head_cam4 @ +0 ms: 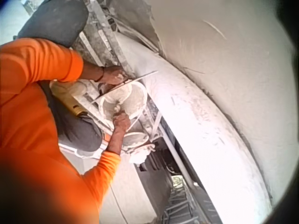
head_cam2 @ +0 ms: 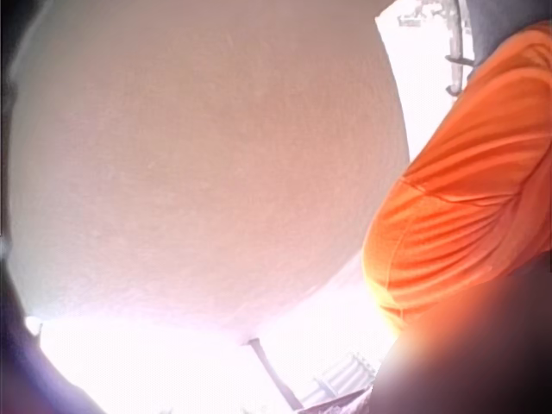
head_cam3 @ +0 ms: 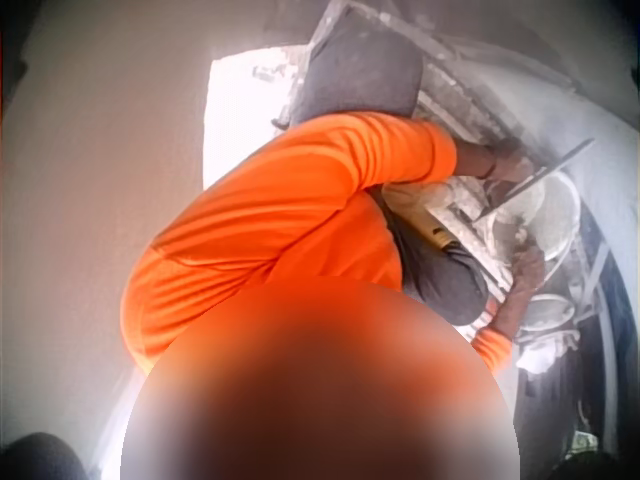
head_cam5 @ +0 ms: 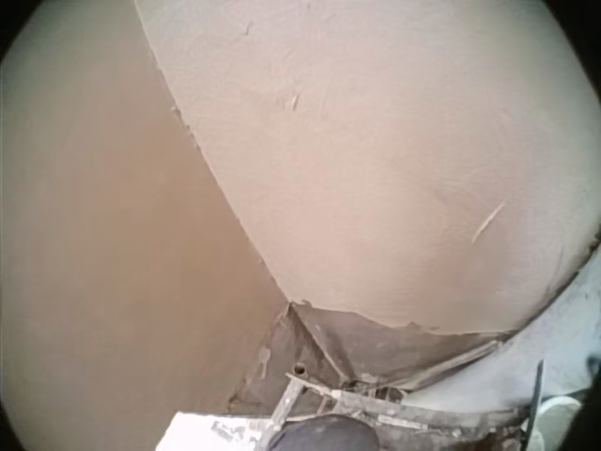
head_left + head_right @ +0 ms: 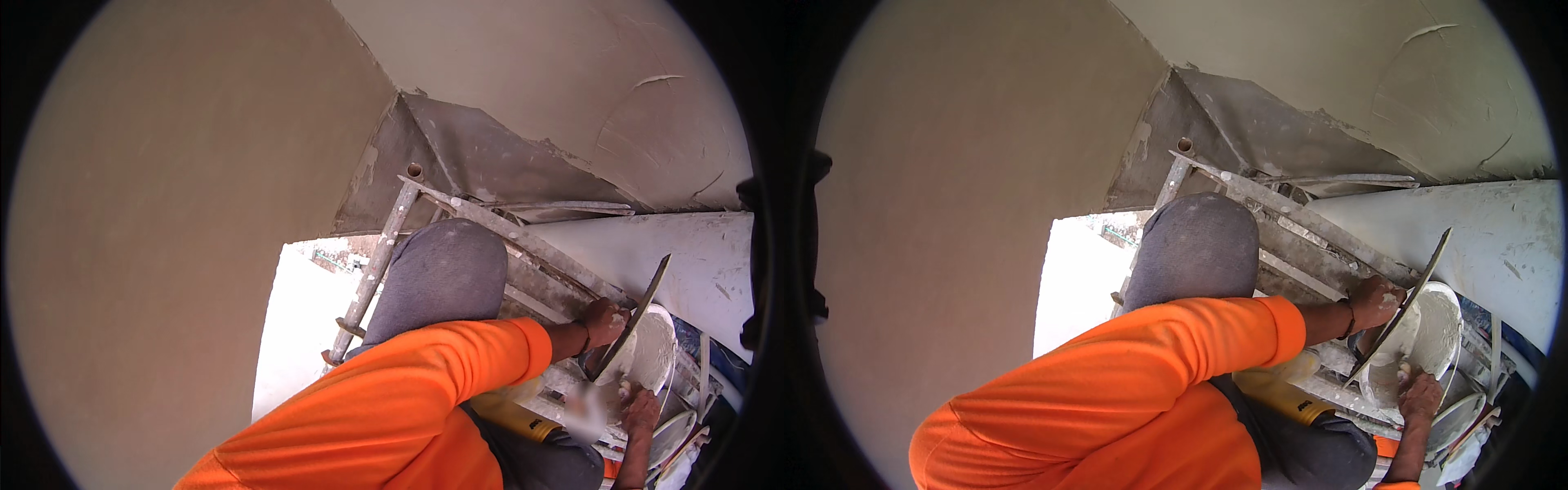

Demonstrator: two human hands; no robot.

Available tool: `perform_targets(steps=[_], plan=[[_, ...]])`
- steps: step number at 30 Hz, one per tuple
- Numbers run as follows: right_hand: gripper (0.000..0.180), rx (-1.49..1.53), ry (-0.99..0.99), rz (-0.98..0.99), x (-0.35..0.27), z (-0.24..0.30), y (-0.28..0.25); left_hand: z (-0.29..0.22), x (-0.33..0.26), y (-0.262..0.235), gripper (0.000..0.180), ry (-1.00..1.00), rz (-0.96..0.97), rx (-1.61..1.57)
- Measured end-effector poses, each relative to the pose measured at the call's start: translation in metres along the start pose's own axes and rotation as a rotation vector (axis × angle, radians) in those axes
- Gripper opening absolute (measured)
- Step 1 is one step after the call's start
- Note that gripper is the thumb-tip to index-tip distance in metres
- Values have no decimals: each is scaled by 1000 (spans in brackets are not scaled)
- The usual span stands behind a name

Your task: The person applies plaster to a wall using a trowel and hawk, repeatedly scooping material from a bucket and smoothing it onto the surface. The person works on a scaffold, moving along the wall to cover different sections.

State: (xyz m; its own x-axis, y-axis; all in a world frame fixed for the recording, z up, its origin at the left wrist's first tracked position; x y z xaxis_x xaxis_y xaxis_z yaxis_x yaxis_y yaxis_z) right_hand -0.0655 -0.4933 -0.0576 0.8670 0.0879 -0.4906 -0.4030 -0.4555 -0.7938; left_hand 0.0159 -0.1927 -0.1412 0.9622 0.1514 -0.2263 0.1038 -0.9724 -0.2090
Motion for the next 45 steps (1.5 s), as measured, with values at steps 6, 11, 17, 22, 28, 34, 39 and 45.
perform_targets(steps=[6, 11, 17, 22, 28, 34, 39, 45], plan=[[40, -168, -186, -656, -25, -36, -12, -5, -3, -3, 31, -112, -47, -70], [29, -98, -55, -344, 8, 13, -9, -3, -2, -2, 35, -70, 26, -5], [24, 20, -346, -450, -29, 51, -23, 3, -4, 5, 34, -11, -49, -8], [36, -207, -506, -903, -46, -15, -38, 1, -7, 0, 36, -10, -47, -41], [41, -143, -157, -414, 23, 44, -16, 2, -6, -2, 35, 3, 38, -33], [33, -132, -396, -63, -29, 60, -68, 12, -9, 3, 24, -69, 47, -112], [30, -123, -222, -225, -14, 22, -105, 15, -8, -1, 20, 52, 89, -67], [33, -57, -72, -181, 21, 90, -69, 13, -10, -11, 17, 60, 297, -129]])
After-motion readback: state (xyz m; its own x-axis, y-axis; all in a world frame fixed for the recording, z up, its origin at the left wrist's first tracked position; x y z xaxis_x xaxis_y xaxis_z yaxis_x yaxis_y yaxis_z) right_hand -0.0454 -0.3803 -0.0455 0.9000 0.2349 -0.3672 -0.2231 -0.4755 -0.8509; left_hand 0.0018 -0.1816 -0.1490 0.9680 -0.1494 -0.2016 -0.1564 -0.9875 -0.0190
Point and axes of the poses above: each hand's wrist, its own x-axis towards the middle knuckle, its own y-axis out of the palm, z = x × y, the point moved 2 cm from there along x, towards the middle knuckle, and after that the axes turned 12 degrees about -z, right-handed, at the moved point
